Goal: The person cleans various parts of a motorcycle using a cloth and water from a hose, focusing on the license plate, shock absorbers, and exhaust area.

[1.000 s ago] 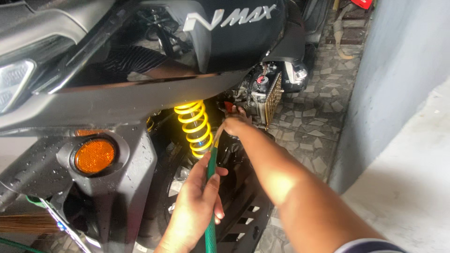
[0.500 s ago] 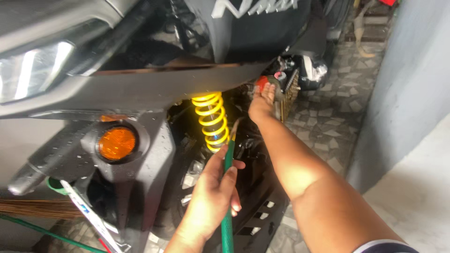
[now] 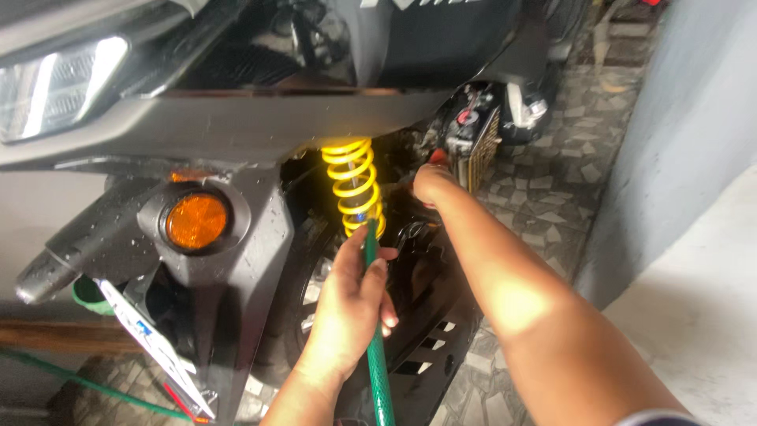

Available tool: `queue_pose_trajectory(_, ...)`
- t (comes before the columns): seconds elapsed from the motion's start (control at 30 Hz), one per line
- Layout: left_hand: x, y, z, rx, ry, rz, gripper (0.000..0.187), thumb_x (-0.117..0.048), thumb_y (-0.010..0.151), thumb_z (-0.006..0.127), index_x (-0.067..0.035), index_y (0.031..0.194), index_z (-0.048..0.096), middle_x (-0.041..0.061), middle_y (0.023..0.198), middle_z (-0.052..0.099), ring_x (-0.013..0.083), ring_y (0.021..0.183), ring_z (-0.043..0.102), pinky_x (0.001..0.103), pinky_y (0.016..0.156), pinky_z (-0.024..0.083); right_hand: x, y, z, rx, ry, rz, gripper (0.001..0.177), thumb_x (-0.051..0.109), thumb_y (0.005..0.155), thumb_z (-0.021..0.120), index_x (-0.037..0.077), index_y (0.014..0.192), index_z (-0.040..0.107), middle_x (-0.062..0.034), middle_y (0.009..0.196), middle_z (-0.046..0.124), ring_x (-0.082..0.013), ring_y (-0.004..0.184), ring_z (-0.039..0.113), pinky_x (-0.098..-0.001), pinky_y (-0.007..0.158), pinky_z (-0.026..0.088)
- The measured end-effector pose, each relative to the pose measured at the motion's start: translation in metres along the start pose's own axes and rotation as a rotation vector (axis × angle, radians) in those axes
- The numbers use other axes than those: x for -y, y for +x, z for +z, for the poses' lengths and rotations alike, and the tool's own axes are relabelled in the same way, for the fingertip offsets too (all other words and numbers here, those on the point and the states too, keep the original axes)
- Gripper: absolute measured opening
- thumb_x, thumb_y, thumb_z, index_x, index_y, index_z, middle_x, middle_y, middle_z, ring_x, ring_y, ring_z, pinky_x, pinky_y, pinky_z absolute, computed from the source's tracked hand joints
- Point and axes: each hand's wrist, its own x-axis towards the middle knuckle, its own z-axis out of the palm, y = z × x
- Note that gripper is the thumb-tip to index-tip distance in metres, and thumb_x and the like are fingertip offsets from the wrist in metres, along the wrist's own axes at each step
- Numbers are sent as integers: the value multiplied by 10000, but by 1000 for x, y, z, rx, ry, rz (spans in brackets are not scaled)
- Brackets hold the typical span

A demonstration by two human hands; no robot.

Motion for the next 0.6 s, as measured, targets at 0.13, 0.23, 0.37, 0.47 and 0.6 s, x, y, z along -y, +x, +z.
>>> queue_pose_trajectory(0.13,-3,-1,3,-23,28,10,613,-105,970,473,-126,1563,320,52,1219,661,93,442,531,275,390,482,6,-42,6,-188,333,-370,601,42,877,614,135,1467,551,-177,1440,588,-326,1287,599,-423,1072,472)
queue_pose_trajectory(0.23,-2,-1,2,-31,42,31,604,-108,972,476,-114,1555,318,61,1221,668,89,449,534,275,391,482,43,-57,9,-86,273,-513,569,53,871,601,134,1434,582,-164,1406,611,-310,1254,613,-416,1053,483)
queue_pose_trajectory(0.37,0,-1,3,-27,20,22,626,-120,979,480,-118,1571,278,59,1227,669,93,453,534,274,397,481,58,-49,-17,-100,254,-376,531,69,864,585,133,1390,624,-146,1359,641,-290,1210,631,-406,1028,498)
queue_pose_trajectory(0.47,2,1,1,-18,22,28,612,-127,984,476,-117,1562,277,52,1225,663,92,455,535,273,401,483,80,-47,-17,-90,350,-445,507,81,859,572,132,1356,656,-133,1325,663,-274,1177,645,-398,1009,509)
queue_pose_trajectory(0.6,2,4,-1,-20,25,-12,675,-134,979,479,-151,1614,252,32,1221,674,91,454,533,274,403,487,68,-58,-11,-113,524,-580,483,97,852,556,131,1312,698,-115,1278,693,-253,1132,663,-388,983,524)
